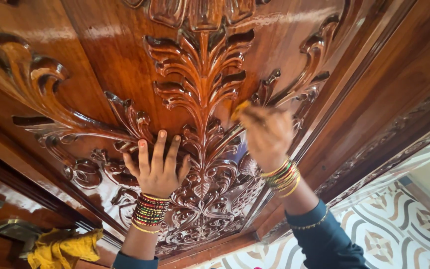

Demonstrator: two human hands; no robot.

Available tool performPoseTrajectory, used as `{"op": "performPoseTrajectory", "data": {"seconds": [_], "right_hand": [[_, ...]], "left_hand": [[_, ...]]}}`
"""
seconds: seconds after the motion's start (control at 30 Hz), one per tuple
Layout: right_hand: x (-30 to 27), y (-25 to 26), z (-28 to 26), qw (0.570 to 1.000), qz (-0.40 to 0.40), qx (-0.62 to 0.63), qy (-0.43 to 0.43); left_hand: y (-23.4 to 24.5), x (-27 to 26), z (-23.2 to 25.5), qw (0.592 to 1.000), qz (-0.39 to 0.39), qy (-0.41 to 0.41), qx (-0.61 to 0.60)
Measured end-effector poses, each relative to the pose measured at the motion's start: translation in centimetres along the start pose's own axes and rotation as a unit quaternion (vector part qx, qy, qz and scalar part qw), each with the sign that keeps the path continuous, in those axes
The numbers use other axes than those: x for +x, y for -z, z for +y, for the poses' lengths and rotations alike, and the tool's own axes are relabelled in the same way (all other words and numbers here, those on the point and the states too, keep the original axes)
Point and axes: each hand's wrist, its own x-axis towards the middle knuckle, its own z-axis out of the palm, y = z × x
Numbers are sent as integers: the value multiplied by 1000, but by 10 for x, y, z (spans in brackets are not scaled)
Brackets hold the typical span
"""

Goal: The person wipes a carved wooden door with a yellow cloth, focusing on the ornate relief patterns. They dip the cloth into a small metal bowl on a blue stool to re-wet it, then continue wiping the door surface.

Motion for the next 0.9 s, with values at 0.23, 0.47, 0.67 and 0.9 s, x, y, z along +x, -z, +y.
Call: {"op": "performPoseTrajectory", "data": {"seconds": [0.23, 0.47, 0.67, 0.9], "right_hand": [[36, 17, 12, 993, -87, 24, -81], [8, 9, -6, 990, -92, 34, -97], [-36, 17, -33, 979, -149, 52, -126], [-50, 16, -52, 977, -122, 117, -127]], "left_hand": [[-4, -2, 0, 1000, 5, 0, 6], [-1, -1, 1, 1000, -1, 5, 1], [4, 3, 2, 1000, -12, 7, -2], [6, 5, 1, 1000, -3, 1, 0]]}}
